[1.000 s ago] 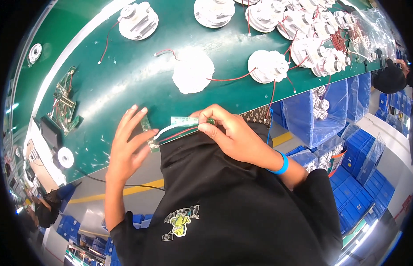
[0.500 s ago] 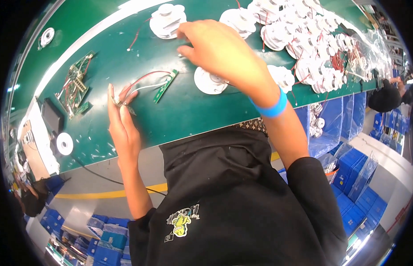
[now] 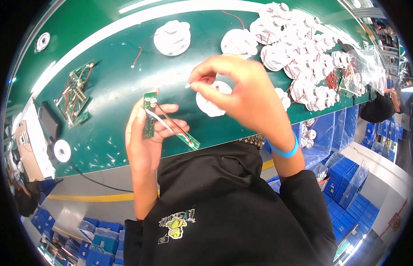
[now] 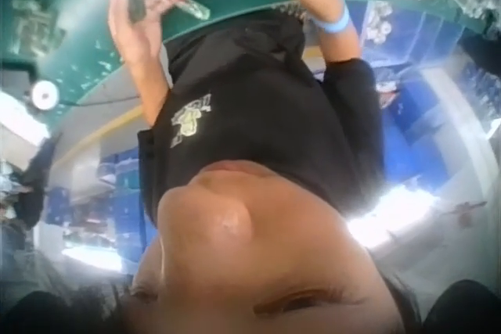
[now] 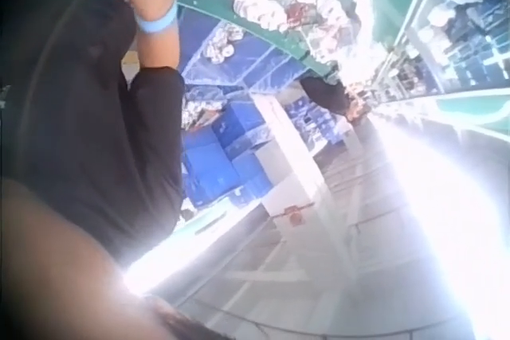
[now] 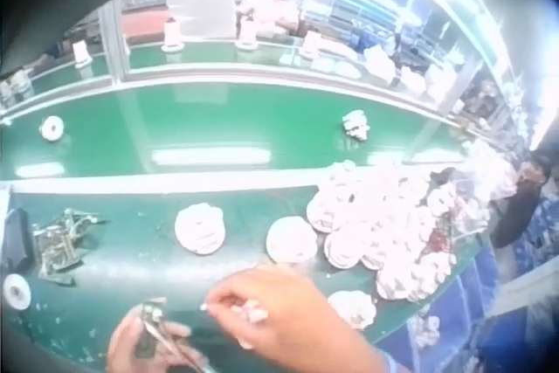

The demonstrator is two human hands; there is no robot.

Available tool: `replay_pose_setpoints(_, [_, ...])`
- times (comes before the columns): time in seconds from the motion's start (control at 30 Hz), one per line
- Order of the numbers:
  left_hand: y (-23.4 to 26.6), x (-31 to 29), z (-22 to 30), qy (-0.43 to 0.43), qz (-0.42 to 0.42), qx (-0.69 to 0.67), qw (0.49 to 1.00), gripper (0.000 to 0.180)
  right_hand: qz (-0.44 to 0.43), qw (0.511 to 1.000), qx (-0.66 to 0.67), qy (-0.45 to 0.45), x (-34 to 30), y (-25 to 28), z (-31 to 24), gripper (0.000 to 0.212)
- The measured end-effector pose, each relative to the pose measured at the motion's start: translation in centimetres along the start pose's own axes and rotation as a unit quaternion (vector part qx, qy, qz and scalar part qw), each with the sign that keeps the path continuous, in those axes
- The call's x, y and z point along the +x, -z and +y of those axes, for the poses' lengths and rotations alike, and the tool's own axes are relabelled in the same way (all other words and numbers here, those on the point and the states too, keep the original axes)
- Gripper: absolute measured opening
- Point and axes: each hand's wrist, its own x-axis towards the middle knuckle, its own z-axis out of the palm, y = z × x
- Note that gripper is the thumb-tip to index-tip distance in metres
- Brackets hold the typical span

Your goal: The person connects wires from a plastic base to a circuit board by hand, assembling an electronic component.

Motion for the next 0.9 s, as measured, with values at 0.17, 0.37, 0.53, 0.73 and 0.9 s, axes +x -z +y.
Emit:
replay_pose_setpoints(0.17, [-3.8, -0.2, 1.2, 0.037, 0.007, 0.063, 0.997, 0.053, 0.086, 0.979, -0.147, 0.117, -2.2, -1.3, -1.4, 0.016])
replay_pose_setpoints(0.37, [-4.9, -1.1, 0.8, 0.021, -0.026, 0.063, 0.997, 0.049, 0.161, 0.959, -0.126, 0.194, -3.1, -2.2, -0.4, 0.022])
replay_pose_setpoints(0.53, [-5.6, -1.8, 0.4, 0.012, -0.009, 0.086, 0.996, 0.047, 0.150, 0.951, -0.162, 0.217, -3.5, -2.3, 0.2, 0.023])
replay_pose_setpoints(0.73, [-6.2, -2.1, 0.3, 0.008, 0.011, 0.102, 0.995, 0.047, 0.166, 0.951, -0.135, 0.225, -3.5, -2.2, 0.2, 0.024])
replay_pose_setpoints(0.9, [-6.5, -2.2, 0.3, 0.009, 0.013, 0.128, 0.992, 0.049, 0.182, 0.953, -0.109, 0.216, -3.7, -2.4, 0.7, 0.024])
